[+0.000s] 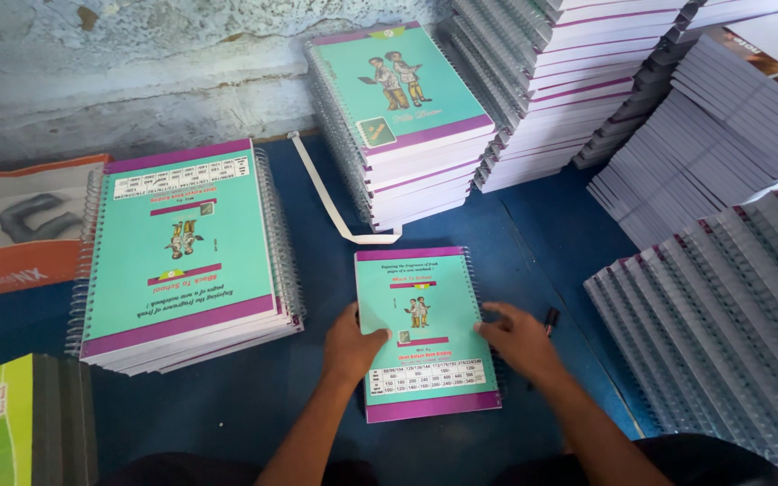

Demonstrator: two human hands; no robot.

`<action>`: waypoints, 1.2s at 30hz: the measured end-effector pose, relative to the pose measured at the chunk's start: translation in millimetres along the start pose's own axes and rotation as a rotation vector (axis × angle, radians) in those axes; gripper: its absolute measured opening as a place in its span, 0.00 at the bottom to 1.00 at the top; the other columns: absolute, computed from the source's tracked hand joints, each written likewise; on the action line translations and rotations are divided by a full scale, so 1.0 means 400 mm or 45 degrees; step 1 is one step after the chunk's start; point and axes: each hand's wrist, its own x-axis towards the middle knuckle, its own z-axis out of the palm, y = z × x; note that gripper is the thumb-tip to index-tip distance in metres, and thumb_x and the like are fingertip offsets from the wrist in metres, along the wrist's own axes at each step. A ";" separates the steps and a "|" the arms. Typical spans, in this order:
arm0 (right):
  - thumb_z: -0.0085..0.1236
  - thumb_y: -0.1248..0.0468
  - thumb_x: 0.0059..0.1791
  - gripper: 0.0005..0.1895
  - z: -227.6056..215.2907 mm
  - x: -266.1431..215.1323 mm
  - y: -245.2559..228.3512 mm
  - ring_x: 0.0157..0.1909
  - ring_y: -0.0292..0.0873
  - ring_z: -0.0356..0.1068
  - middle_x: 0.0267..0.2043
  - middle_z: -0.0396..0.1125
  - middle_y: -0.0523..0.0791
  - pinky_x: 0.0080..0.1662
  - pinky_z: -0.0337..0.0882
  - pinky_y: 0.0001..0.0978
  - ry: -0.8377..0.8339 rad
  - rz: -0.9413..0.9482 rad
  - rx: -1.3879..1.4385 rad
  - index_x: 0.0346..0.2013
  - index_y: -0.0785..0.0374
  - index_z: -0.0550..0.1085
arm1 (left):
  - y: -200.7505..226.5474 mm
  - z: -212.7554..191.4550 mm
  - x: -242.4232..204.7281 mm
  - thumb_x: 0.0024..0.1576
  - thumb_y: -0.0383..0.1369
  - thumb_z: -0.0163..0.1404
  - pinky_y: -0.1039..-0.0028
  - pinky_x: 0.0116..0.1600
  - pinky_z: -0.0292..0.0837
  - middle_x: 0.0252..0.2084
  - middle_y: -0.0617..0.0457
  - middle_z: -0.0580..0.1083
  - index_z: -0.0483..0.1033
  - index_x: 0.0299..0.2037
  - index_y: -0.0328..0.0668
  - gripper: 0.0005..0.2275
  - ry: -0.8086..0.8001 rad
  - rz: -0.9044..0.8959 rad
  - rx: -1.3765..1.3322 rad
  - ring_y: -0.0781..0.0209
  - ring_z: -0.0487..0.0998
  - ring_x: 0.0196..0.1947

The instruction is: The person sits on the floor and repeatedly picks up spiral-bound notebooks from a stack, writes on the cover with a black marker, and places them onto a separate stack. The person handles the notebooks one at a time throughout the clip.

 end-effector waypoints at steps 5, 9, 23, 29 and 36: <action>0.62 0.50 0.45 0.24 -0.027 0.006 0.037 0.45 0.45 0.79 0.43 0.77 0.48 0.48 0.76 0.37 0.194 -0.203 -0.216 0.53 0.56 0.78 | -0.038 0.012 0.010 0.44 0.29 0.62 0.68 0.52 0.78 0.48 0.44 0.81 0.73 0.57 0.35 0.26 -0.019 0.073 -0.178 0.55 0.85 0.47; 0.63 0.47 0.44 0.20 -0.070 0.007 0.062 0.46 0.48 0.77 0.41 0.78 0.47 0.50 0.74 0.41 0.410 0.045 -0.371 0.39 0.59 0.82 | -0.052 0.013 0.018 0.43 0.28 0.63 0.68 0.52 0.79 0.48 0.44 0.81 0.71 0.59 0.35 0.30 -0.025 0.063 -0.168 0.55 0.85 0.47; 0.62 0.51 0.50 0.23 -0.083 -0.006 0.118 0.23 0.47 0.74 0.25 0.73 0.52 0.28 0.75 0.41 0.036 0.634 -0.151 0.29 0.73 0.79 | -0.017 -0.004 -0.015 0.42 0.28 0.64 0.67 0.54 0.77 0.50 0.44 0.80 0.73 0.55 0.37 0.27 -0.002 0.115 -0.019 0.52 0.83 0.49; 0.60 0.54 0.51 0.18 -0.099 -0.053 0.047 0.22 0.46 0.73 0.25 0.72 0.52 0.26 0.74 0.37 0.166 0.462 0.128 0.36 0.71 0.77 | -0.029 0.003 -0.012 0.42 0.28 0.64 0.66 0.55 0.76 0.50 0.44 0.80 0.72 0.56 0.37 0.28 0.022 0.164 0.008 0.51 0.83 0.49; 0.60 0.63 0.48 0.12 -0.024 -0.119 0.036 0.25 0.45 0.75 0.29 0.73 0.51 0.29 0.79 0.38 -0.122 0.015 0.707 0.36 0.71 0.71 | -0.038 0.008 -0.009 0.42 0.28 0.64 0.65 0.56 0.75 0.51 0.44 0.79 0.73 0.55 0.38 0.27 0.031 0.163 0.015 0.51 0.82 0.51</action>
